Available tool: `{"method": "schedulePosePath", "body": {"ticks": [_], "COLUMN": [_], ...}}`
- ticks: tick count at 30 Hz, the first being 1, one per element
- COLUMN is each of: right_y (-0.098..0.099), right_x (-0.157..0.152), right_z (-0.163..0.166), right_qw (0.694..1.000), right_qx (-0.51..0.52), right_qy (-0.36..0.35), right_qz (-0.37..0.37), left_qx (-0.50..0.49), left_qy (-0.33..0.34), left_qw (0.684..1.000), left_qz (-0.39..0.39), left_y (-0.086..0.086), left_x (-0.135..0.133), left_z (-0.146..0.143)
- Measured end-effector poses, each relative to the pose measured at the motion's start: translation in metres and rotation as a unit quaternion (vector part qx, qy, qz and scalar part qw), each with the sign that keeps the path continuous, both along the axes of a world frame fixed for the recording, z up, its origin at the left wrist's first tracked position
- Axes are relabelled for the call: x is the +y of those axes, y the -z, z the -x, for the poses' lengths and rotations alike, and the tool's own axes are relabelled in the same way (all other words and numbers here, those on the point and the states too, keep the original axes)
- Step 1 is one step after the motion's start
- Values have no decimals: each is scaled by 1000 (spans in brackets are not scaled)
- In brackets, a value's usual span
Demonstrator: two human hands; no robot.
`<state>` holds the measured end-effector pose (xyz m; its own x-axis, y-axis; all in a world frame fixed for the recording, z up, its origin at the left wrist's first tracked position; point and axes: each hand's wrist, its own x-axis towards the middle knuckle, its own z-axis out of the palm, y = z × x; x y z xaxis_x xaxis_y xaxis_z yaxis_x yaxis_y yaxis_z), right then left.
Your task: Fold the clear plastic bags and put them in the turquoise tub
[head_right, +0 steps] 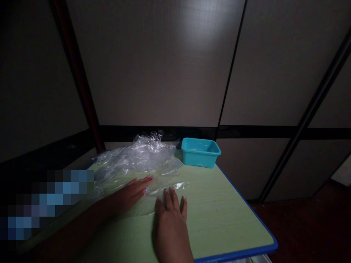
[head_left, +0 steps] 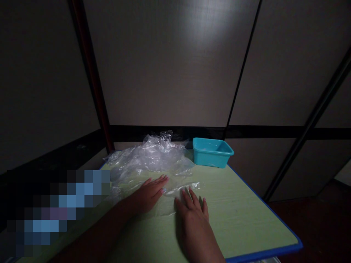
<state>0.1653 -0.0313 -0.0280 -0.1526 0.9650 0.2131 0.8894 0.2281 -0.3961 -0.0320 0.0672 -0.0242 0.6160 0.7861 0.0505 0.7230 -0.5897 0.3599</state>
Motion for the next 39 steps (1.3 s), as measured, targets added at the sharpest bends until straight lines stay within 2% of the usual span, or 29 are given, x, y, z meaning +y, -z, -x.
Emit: {"method": "schedulePosePath", "body": {"ticks": [5, 10, 13, 16, 19, 22, 25, 29, 33, 36, 39], "right_y": [2, -3, -4, 0, 6, 8, 4, -4, -6, -3, -3], "right_x": [2, 2, 2, 3, 5, 5, 3, -1, -2, -2, 0], "right_z": [1, -3, -6, -10, -13, -15, -14, -12, -9, -9, -10], "right_qw": [997, 987, 988, 976, 929, 889, 879, 881, 889, 889, 882], "right_qx": [-20, -17, 40, 181, 354, 448, 469, 469, 453, 446, 442], "right_qy": [75, 158, 140, 89, 58, 52, 42, -12, -43, -18, 37], "right_qz": [-8, -41, -56, -77, -91, -76, -73, -60, -54, -101, -157], "left_qx": [-3, 13, 26, 16, 7, 7, 9, -12, -25, -41, -65], "left_qy": [2, 20, 23, 49, 93, 102, 100, 99, 83, 63, 39], "left_qw": [1000, 1000, 999, 996, 995, 995, 995, 995, 996, 996, 995], "left_qz": [-1, 10, -30, -69, -35, 4, 14, 6, 29, 54, 65], "left_y": [-1, -9, -14, -19, -20, -19, -16, -11, -14, -17, -17], "left_x": [-1, -5, -7, -12, -18, -22, -22, -19, -18, -19, -18], "left_z": [1, 2, 1, -2, -7, -11, -11, -9, -10, -12, -11]}}
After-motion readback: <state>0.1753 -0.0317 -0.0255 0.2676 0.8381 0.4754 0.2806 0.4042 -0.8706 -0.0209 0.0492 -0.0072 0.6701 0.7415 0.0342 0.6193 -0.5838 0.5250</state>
